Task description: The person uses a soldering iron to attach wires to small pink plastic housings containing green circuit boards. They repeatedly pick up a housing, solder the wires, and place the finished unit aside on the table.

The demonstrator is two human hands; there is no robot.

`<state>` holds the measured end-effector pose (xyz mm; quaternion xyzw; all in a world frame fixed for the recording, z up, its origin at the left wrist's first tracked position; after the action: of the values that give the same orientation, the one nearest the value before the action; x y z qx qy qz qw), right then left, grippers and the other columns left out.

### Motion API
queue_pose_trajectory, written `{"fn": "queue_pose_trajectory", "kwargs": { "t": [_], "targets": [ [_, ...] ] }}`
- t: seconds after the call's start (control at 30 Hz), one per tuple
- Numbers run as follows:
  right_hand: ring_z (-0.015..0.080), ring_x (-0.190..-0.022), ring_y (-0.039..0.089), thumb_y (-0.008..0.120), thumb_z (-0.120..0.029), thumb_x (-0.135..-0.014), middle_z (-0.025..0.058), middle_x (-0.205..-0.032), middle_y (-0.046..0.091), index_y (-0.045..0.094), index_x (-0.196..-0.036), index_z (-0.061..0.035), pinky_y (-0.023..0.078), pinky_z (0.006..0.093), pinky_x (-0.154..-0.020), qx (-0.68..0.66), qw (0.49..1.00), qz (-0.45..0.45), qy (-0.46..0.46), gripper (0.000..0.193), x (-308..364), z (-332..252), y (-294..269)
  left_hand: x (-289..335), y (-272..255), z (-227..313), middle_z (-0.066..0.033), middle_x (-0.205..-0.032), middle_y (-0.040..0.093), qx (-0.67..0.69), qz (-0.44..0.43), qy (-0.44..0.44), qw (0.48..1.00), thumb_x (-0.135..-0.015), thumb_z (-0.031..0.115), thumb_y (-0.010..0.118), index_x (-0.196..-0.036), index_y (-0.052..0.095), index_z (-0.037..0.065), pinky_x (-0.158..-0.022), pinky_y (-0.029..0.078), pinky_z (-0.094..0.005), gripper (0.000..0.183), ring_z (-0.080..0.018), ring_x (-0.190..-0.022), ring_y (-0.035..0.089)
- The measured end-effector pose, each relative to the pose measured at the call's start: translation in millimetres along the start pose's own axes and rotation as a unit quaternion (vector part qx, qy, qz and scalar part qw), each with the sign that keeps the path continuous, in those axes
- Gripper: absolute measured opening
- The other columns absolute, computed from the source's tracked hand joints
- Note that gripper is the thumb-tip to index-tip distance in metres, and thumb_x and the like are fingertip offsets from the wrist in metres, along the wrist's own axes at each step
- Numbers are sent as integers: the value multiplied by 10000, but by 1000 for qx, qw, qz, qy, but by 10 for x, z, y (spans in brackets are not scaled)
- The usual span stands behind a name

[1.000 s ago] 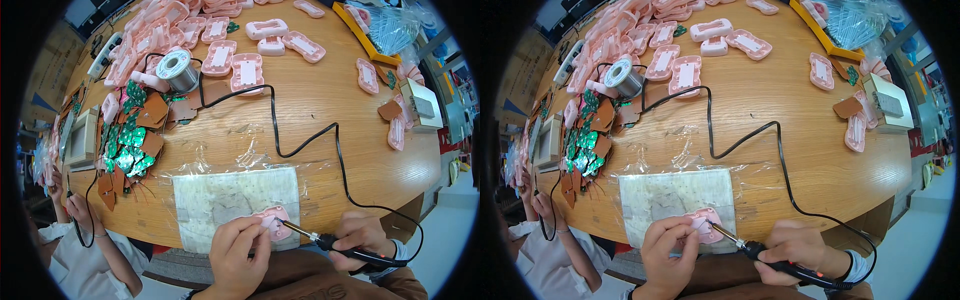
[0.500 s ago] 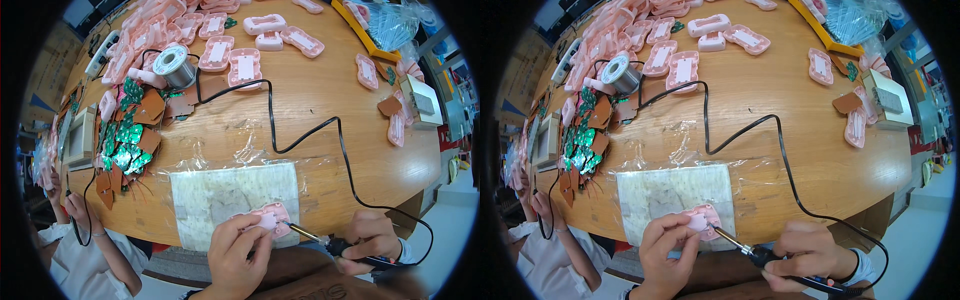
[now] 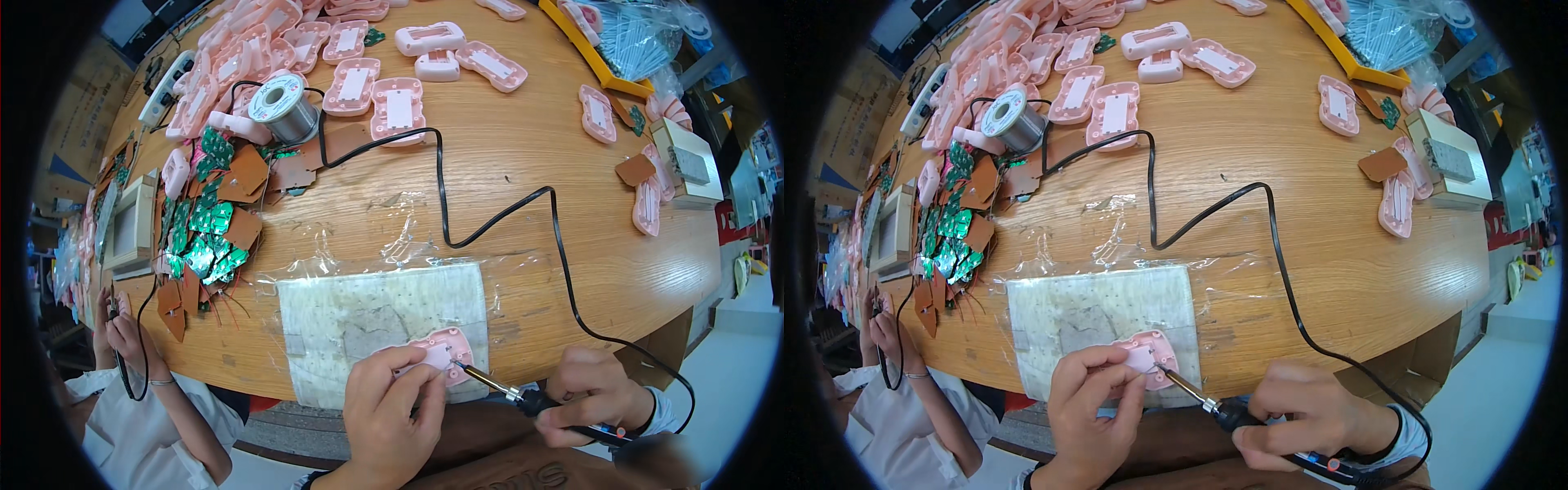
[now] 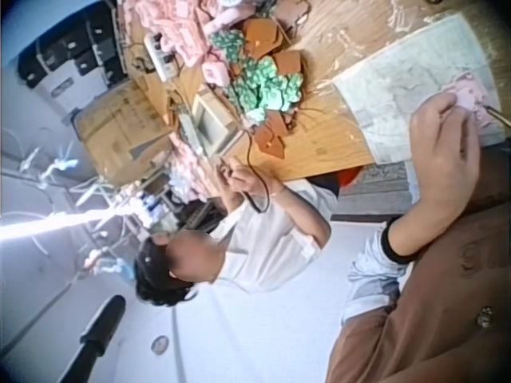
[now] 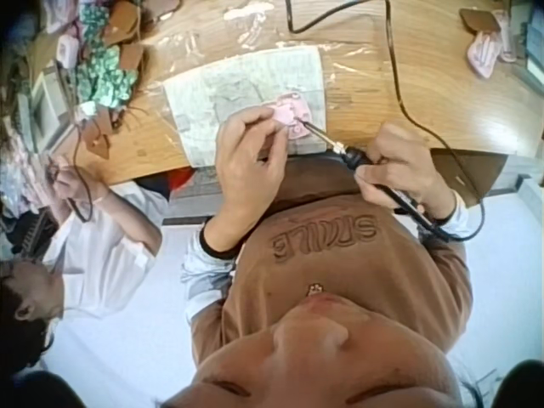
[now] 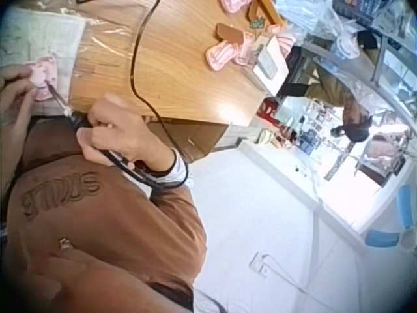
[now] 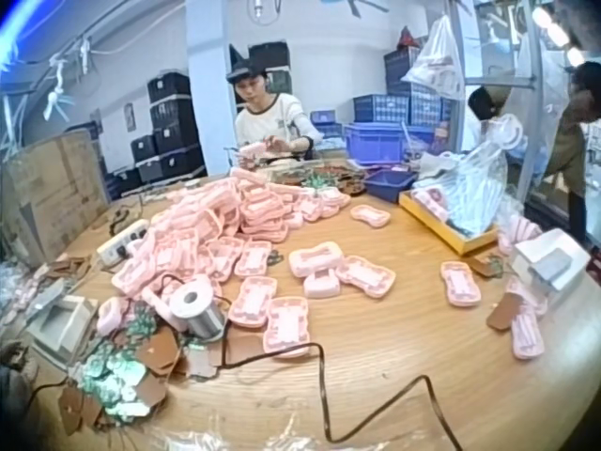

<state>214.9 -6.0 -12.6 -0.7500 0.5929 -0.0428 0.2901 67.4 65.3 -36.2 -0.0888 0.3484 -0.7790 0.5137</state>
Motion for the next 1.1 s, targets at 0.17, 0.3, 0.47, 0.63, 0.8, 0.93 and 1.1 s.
{"fn": "queue_pose_trajectory", "kwargs": {
  "t": [0.17,0.3,0.47,0.63,0.8,0.93,1.1],
  "targets": [
    [173,-526,477,767,-29,-694,29,-680,506,640,-755,-88,346,298,-435,-11,1000,-6,-1,153,28,-3,-29,-20,-93,28,-118,-949,661,2,15,-5,1000,-725,-36,722,-854,638,17,-739,486,-345,163,-292,-858,626],
    [166,-528,494,801,-72,-657,52,-659,543,628,-755,-83,336,287,-441,-43,983,178,3,199,176,28,-433,-216,-354,25,-116,-836,603,-51,77,14,996,-775,-32,682,-885,664,-11,-596,457,-300,114,-210,-697,588],
    [144,-519,440,810,-152,-672,34,-629,547,553,-865,-97,334,284,-505,-39,963,266,17,326,309,175,-495,-516,-207,-50,-134,-937,587,33,49,-3,998,-781,-59,666,-985,648,-19,-634,486,-295,209,-230,-727,597],
    [130,-578,436,783,-143,-707,42,-668,526,513,-903,-98,313,270,-523,-42,958,280,44,336,372,303,-489,-619,-998,-396,-133,-942,539,-200,160,13,967,-734,-9,689,-1059,634,25,-754,438,-392,331,-296,-858,545],
    [128,-588,421,755,-111,-711,47,-686,510,512,-904,-96,318,265,-546,-36,963,262,47,311,277,324,-472,-880,-1282,-1017,-100,-887,497,-361,134,58,921,-695,7,711,-957,693,94,-762,414,-394,277,-294,-871,497],
    [128,-594,419,748,-108,-706,46,-672,498,510,-896,-95,319,269,-550,-26,965,258,41,305,199,289,-450,-1069,-1301,-1121,-75,-844,500,-317,134,100,934,-723,48,730,-874,733,93,-720,423,-369,158,-262,-812,506],
    [129,-597,425,737,-90,-705,56,-682,503,500,-891,-88,331,267,-556,-46,958,274,68,302,238,342,-515,-1124,-1941,-1555,-20,-739,569,15,244,-99,965,-835,99,703,-990,715,5,-537,358,-215,181,-65,-624,510]
  ]
}}
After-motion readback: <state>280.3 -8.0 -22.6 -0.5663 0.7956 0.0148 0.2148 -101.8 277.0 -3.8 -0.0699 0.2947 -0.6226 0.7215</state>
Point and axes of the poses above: each hand's wrist, its own x-axis away from the middle knuckle, its own y-axis out of the palm, z = x × y, the point moved 10 cm from there along -x, towards the middle knuckle
